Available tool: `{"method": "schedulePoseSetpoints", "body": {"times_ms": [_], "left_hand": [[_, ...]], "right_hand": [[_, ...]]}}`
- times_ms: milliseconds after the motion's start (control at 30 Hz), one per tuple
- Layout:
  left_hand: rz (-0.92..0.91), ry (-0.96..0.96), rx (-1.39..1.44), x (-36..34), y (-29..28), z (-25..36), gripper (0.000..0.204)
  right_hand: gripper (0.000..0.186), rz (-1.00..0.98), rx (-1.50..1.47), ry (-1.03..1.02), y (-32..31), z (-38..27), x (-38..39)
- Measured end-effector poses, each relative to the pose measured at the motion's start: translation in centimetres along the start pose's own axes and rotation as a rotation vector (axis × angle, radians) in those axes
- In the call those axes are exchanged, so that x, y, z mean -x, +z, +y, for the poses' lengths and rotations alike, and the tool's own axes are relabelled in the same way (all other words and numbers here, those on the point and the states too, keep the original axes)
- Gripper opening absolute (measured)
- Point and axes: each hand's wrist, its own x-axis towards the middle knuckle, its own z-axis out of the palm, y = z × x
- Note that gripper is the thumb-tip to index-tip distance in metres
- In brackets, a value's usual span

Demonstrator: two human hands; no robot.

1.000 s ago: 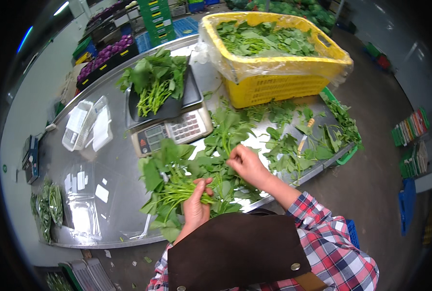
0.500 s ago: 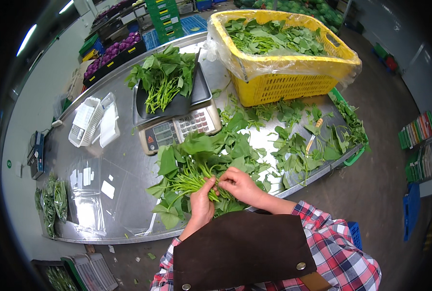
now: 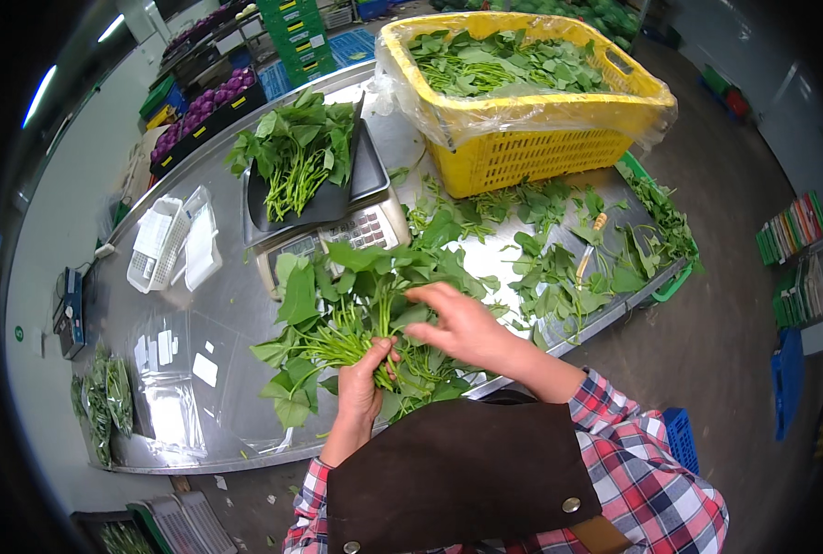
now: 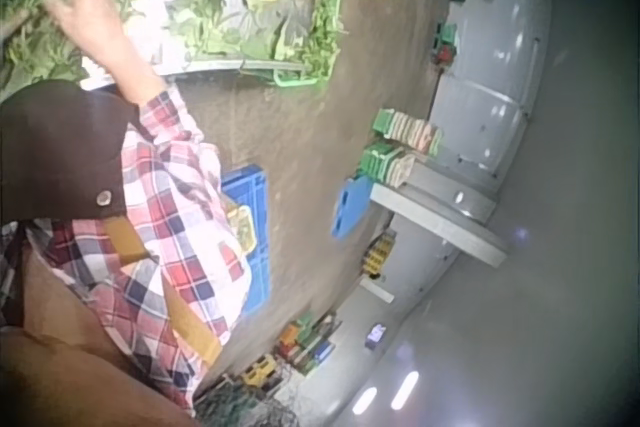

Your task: The person picks up leafy vegetables from a yellow crate and a pile on a metal table, weighs them on a scale, and places them into plastic bags using a black funnel-like tool.

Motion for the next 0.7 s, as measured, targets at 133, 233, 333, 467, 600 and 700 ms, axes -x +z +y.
{"method": "schedulePoseSetpoints", "body": {"times_ms": [133,233,333,467,600,700], "left_hand": [[0.025,0.035,0.013,0.2,0.7,0.8,0.017],[0.181,0.091,0.094,-1.1,-1.0,1.1,0.015],[0.244,0.042,0.248,-2.3,-4.4,1.7,0.016],[0.043,-0.121,0.173,-1.1,-3.4,2.5,0.017],[-0.038,-0.189,0.225,-0.3,-1.6,2.6,0.018],[0.031,-0.194,0.204,-0.6,-1.4,3.0,0.017]], "right_hand": [[0.019,-0.258,-0.044,0.035,1.7,1.1,0.1],[0.014,-0.207,0.038,-0.1,1.8,1.0,1.6],[0.016,-0.365,-0.032,0.113,-0.2,2.1,3.4],[0.046,-0.424,-0.106,0.009,-1.0,3.5,2.5],[0.062,-0.841,-0.408,0.342,0.6,-0.2,0.2],[0.036,-0.613,-0.557,0.253,4.0,2.9,2.0]]}}
